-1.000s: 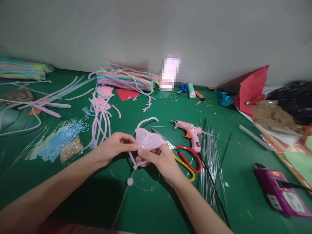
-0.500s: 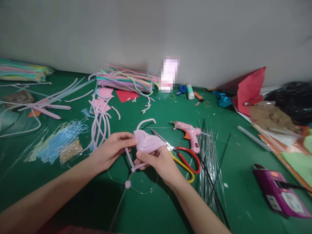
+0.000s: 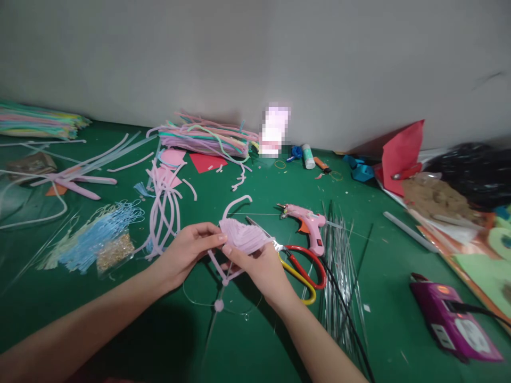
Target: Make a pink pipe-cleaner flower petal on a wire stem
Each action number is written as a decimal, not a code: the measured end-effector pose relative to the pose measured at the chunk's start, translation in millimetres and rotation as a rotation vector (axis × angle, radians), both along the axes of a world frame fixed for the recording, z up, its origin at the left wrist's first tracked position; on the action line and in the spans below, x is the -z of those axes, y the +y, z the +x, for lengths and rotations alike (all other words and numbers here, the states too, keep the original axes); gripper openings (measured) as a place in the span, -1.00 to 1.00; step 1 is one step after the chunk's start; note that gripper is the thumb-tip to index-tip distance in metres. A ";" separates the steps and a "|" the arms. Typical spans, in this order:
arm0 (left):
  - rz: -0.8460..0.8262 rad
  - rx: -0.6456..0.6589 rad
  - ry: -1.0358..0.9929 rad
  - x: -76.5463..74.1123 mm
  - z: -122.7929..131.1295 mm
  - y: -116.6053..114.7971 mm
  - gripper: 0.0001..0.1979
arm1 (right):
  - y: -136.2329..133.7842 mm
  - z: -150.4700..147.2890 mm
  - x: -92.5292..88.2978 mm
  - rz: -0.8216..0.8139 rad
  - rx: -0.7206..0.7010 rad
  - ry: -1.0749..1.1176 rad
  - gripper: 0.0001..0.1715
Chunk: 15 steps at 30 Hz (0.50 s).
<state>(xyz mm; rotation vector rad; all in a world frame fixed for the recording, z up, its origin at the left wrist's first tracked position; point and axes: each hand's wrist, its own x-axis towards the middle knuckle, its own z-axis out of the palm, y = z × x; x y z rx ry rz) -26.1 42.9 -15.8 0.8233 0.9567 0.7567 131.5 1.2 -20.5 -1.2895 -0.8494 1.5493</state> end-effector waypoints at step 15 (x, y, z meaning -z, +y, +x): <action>-0.046 0.038 -0.112 -4.0 -5.1 3.8 -0.84 | -1.1 3.3 4.9 -0.007 0.034 0.062 -0.67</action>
